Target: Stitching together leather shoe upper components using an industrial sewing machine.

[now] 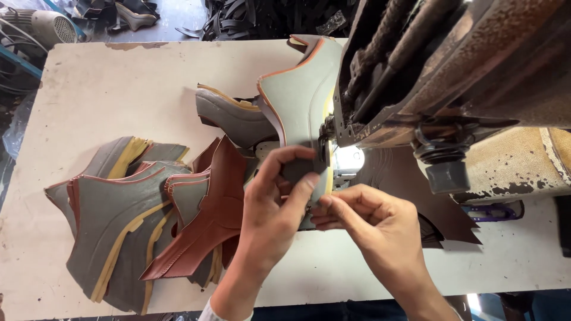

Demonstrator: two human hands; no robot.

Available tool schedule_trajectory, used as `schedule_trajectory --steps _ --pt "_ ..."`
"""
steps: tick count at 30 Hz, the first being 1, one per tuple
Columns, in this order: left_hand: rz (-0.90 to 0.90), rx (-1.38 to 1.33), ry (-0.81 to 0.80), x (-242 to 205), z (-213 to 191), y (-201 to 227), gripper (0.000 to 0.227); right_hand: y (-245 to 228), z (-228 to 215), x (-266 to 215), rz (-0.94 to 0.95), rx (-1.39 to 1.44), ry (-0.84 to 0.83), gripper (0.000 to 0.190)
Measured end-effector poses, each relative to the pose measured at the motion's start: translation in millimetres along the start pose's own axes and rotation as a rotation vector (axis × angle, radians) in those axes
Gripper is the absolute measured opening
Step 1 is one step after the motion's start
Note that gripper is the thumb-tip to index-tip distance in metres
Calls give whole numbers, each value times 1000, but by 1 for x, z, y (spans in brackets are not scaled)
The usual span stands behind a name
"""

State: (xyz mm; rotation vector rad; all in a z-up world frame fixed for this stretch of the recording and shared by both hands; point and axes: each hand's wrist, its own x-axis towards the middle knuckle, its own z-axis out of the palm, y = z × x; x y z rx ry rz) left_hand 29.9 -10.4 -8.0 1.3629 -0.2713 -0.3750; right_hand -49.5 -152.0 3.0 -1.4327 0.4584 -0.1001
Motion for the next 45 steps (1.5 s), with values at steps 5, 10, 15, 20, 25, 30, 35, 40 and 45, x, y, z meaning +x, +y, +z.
schedule_trajectory --steps 5,10,15,20,25,30,35,40,45 --pt "51 -82 72 16 9 -4 21 -10 4 10 -58 -43 40 18" --pt "179 -4 205 25 16 0 17 -17 -4 6 -124 -177 100 21" --pt "76 153 136 8 -16 17 43 -1 -62 22 -263 -514 287 28" --pt "297 1149 193 -41 -75 -7 81 16 -109 40 264 -1430 319 51" --pt "368 1541 398 -74 -113 -21 50 79 -173 43 -51 -1092 427 40" --pt "58 721 540 -83 -113 -13 15 52 -139 34 91 -1210 404 47" --pt "105 -343 537 -105 -105 -48 16 64 -147 26 106 -1119 431 41" --pt "74 -699 343 -117 -67 -73 28 50 -91 -16 89 -342 180 23" --pt "-125 -496 359 -110 -24 -48 44 52 -22 -45 75 -181 -73 20"
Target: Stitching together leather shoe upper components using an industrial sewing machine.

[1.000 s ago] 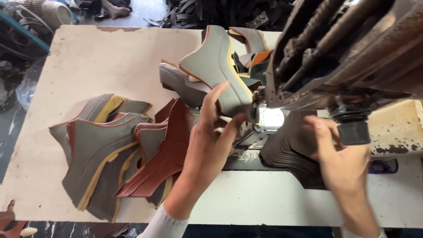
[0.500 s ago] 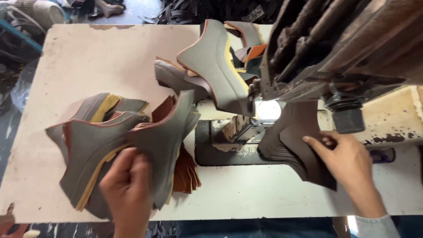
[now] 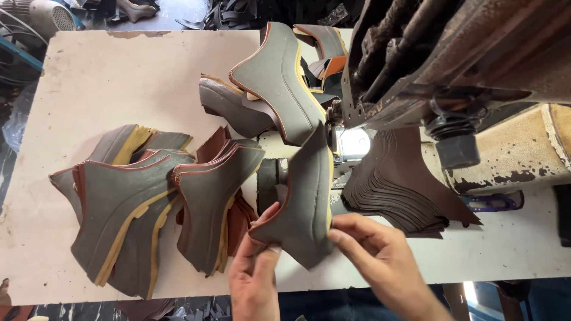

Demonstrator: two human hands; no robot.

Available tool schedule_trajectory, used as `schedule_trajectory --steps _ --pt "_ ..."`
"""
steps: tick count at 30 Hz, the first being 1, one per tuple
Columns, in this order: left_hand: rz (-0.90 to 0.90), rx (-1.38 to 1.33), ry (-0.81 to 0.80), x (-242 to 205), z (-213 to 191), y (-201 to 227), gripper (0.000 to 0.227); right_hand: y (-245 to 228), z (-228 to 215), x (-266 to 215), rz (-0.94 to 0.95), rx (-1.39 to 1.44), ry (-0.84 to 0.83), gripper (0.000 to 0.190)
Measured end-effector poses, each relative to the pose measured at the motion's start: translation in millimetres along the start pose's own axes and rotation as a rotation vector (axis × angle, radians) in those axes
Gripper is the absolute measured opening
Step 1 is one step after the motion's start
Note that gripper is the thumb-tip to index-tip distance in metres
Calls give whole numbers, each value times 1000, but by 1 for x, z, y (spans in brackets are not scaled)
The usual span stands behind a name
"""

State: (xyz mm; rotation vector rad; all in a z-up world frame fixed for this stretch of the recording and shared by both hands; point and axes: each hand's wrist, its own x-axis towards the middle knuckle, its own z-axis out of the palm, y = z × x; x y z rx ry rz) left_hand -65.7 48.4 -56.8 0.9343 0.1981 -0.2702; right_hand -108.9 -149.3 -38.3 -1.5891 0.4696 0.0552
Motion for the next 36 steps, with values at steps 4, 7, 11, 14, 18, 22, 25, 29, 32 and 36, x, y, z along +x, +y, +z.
schedule_trajectory --steps 4,7,11,14,18,22,25,29,32,36 --pt "-107 125 -39 -1 3 11 43 17 -4 -5 64 41 -20 19" --pt "-205 202 -73 3 -13 8 29 -20 -7 -7 -55 -161 -198 23" --pt "-87 434 -250 7 -2 16 23 -30 -11 -15 129 59 -182 27" --pt "-53 527 -396 9 16 24 27 -23 -17 -18 118 128 -165 25" --pt "-293 286 -310 17 41 32 39 -16 -28 -21 -213 -273 -223 22" --pt "-145 248 -377 28 64 40 40 -14 -29 -23 -138 -167 -221 32" --pt "-6 368 -444 35 69 39 41 -25 -13 -18 -4 -116 -139 36" --pt "69 473 -466 42 79 50 41 21 -4 -19 -44 -126 -96 18" --pt "46 553 -474 50 79 57 35 19 15 -16 -11 13 -13 35" --pt "40 596 -512 60 73 55 27 44 21 -19 1 -43 48 7"
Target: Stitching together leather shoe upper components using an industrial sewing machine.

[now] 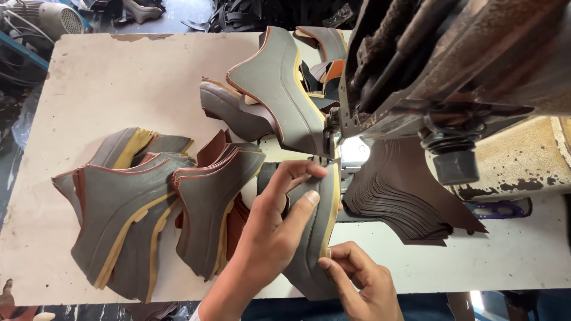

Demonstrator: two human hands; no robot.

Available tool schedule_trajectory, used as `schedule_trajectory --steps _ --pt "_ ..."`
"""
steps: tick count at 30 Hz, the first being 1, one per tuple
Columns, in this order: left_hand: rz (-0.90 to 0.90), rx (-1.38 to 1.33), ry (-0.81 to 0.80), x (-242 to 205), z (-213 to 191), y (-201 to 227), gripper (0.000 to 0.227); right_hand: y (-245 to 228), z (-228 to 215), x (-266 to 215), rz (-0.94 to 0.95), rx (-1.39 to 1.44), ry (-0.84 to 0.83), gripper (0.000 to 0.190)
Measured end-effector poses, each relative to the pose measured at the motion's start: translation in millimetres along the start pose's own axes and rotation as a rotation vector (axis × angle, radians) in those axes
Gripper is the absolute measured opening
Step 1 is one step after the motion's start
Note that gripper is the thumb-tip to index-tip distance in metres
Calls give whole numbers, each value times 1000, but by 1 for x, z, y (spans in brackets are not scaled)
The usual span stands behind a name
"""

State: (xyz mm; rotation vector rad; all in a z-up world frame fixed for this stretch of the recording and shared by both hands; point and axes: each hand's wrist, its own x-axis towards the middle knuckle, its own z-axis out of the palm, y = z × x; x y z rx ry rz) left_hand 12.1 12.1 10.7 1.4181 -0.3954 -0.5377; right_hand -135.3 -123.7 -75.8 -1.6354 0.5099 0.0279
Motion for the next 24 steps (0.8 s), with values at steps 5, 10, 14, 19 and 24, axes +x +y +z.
schedule_trajectory --steps 5,10,14,19,24 --pt "149 93 25 10 -2 -4 25 1 4 0 -28 42 67 7" --pt "130 211 142 23 0 -7 26 -25 4 6 -30 47 134 11" --pt "192 163 149 27 -6 -8 25 -47 -4 16 -119 -81 172 11" --pt "89 151 10 17 -17 0 50 -70 -16 32 -208 -134 151 12" --pt "91 189 98 22 -11 11 46 -89 -21 36 -288 -227 203 13"
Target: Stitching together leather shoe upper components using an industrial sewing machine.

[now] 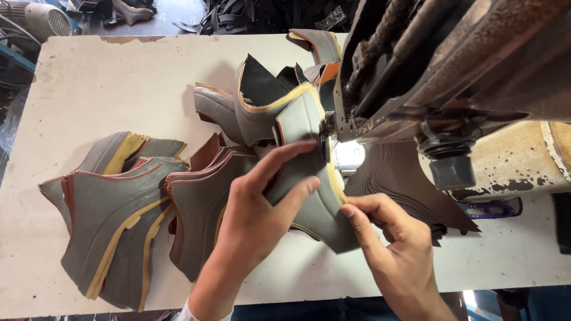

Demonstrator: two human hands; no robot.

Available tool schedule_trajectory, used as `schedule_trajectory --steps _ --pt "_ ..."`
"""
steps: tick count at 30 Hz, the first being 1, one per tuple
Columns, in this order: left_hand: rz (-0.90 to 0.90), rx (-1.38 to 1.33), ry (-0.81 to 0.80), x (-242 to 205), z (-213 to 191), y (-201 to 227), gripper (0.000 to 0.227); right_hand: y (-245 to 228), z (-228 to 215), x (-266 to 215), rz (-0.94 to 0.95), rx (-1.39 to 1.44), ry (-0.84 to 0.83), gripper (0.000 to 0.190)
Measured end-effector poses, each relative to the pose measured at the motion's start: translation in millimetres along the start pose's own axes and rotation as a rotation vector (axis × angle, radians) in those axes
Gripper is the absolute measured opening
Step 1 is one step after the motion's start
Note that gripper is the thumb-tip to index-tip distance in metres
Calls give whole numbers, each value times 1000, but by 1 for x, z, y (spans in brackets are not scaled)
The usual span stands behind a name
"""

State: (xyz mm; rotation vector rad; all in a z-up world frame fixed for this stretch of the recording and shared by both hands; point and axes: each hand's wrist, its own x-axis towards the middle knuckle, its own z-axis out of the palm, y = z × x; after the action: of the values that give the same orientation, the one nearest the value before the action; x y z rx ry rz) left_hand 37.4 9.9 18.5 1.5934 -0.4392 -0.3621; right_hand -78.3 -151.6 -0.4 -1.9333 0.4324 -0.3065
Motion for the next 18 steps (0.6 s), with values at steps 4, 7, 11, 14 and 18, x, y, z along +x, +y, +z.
schedule_trajectory --steps 4,7,11,14,18 --pt "39 -40 102 10 6 -2 39 -7 -6 4 -18 -19 26 13" --pt "120 -77 227 13 11 -3 50 -6 -5 4 91 76 18 14" --pt "199 -35 309 -2 25 -13 64 18 0 0 183 169 3 15" --pt "110 55 265 -22 31 -21 62 12 5 6 243 309 -11 18" --pt "-27 -3 117 -25 25 -15 50 9 5 10 256 444 -92 18"
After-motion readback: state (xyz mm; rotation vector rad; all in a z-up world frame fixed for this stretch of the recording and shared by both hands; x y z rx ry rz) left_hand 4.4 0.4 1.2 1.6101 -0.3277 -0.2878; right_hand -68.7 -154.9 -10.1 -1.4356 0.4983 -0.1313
